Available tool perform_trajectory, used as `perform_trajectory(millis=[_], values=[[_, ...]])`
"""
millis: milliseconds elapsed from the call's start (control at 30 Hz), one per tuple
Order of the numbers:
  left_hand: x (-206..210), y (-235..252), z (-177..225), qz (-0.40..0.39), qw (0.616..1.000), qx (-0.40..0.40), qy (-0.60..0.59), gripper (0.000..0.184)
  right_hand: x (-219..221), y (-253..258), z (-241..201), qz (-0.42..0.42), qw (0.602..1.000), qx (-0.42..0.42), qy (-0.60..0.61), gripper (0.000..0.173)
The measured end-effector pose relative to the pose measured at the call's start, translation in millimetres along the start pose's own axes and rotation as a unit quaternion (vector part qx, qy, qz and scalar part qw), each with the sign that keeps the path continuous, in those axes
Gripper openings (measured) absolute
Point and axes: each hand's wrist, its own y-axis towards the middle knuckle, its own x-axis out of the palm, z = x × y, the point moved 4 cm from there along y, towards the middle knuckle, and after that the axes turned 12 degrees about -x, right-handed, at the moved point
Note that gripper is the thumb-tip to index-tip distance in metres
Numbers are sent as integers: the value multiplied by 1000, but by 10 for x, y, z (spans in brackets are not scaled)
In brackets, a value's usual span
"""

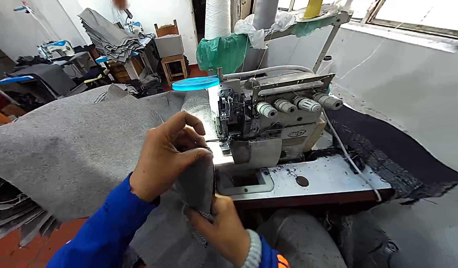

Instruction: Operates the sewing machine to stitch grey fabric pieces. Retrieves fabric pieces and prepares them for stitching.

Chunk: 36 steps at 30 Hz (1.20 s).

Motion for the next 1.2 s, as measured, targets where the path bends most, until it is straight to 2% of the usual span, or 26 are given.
perform_trajectory(millis=[67,167,267,333,433,500,633,700,767,833,933,967,1067,1133,1200], values=[[159,85,-197,-10,999,11,46,37,49,-162,81,-2,998,65,0,16],[378,144,-649,22,993,23,110,31,-16,-304,179,-1,976,189,112,17],[494,-52,-599,123,939,107,304,17,-115,-397,184,-4,970,199,138,17],[648,-309,-480,149,900,110,393,28,-158,-480,132,-11,977,181,114,16],[880,-524,-388,127,899,58,415,39,-274,-532,124,-1,985,153,83,15],[926,-487,-423,111,905,39,409,41,-350,-458,163,7,986,145,85,15],[775,-268,-411,80,927,18,367,29,-414,-193,152,23,982,140,125,18],[697,-274,-344,45,936,18,348,29,-444,-101,135,22,975,146,165,20],[697,-398,-197,-2,942,40,332,41,-482,-51,129,4,968,151,201,22],[746,-593,-58,-45,941,63,329,63,-519,-33,131,-6,962,153,227,24],[844,-926,-72,-36,912,104,394,85,-517,-57,120,18,965,147,217,23],[863,-987,-123,-35,900,115,418,84,-504,-65,111,25,969,138,203,22],[854,-988,-297,-4,881,153,448,48,-456,-80,133,41,988,102,105,27],[800,-868,-357,19,879,194,435,40,-436,-48,146,57,993,89,52,30],[742,-720,-374,10,883,223,412,36,-425,16,171,80,994,73,21,30]])
